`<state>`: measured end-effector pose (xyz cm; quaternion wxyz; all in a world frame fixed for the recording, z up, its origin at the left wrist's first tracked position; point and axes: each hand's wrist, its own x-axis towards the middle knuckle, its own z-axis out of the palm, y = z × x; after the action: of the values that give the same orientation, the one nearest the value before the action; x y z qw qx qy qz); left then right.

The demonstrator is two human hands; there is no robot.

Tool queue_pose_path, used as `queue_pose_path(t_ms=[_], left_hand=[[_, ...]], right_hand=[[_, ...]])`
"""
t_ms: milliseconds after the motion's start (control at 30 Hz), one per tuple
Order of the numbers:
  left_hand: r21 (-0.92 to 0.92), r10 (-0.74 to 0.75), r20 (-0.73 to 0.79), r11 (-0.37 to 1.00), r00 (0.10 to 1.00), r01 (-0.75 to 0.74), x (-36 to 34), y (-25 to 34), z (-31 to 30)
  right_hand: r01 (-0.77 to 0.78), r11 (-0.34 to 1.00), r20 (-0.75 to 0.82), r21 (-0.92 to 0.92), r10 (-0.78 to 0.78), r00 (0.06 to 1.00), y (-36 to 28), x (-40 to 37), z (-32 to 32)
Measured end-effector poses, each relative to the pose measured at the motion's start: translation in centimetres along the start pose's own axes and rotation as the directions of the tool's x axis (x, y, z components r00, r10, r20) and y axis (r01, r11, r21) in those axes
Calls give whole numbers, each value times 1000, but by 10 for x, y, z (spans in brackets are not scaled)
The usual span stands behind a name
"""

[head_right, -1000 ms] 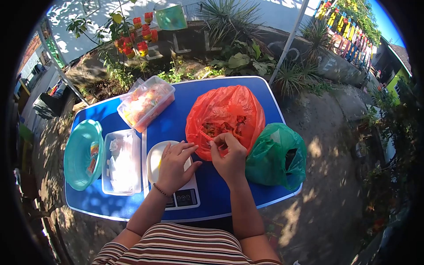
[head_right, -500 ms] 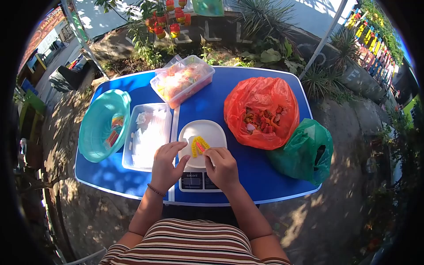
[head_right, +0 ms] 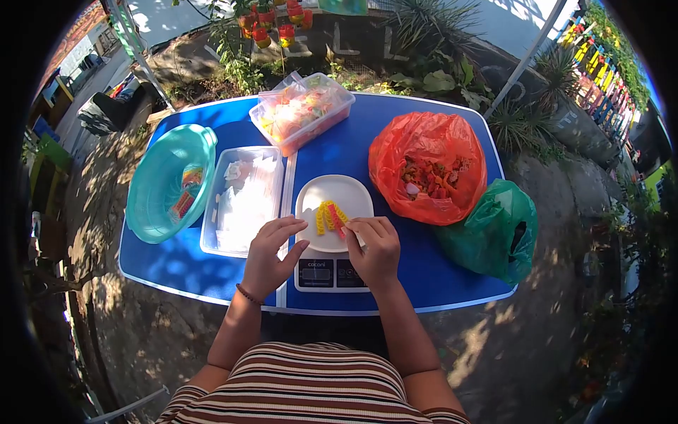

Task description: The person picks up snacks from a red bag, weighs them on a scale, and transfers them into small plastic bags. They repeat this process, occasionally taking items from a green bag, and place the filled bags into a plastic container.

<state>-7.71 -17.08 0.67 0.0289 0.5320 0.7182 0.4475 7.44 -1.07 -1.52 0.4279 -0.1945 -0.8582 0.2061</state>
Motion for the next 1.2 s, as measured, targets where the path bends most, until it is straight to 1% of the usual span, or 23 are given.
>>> queue_pose_path(t_ms=[100,167,300,600,700,800,933,1200], left_hand=[[-40,3,-14,999,1000,-4,2,-1,-1],[-44,-18,-14,999,1000,17,3,-2,-1],[-62,-10,6,998,1000,11,3,-8,2],[5,10,40,1000,999,-10,0,1,3],[-66,34,69,997,997,-29,-8,10,6],[-78,44,58,996,997,-39,-20,11,13],[-83,-4,58,997,998,9,-25,12,8],[-209,-50,101,975,994,70,-31,14,1]], right_hand=[[-94,995,-21,45,95,995,7,-10,-5],[-108,993,-23,45,109,994,9,-14,-8],[-133,989,4,64,133,991,9,-20,-12],[-99,992,54,82,94,994,2,-23,-12],[-64,995,68,70,60,996,-2,-26,-11],[-56,996,76,76,50,996,-2,-32,-10],[-54,997,68,59,50,996,-2,-35,-12],[-58,997,65,50,55,996,-1,-35,-15]])
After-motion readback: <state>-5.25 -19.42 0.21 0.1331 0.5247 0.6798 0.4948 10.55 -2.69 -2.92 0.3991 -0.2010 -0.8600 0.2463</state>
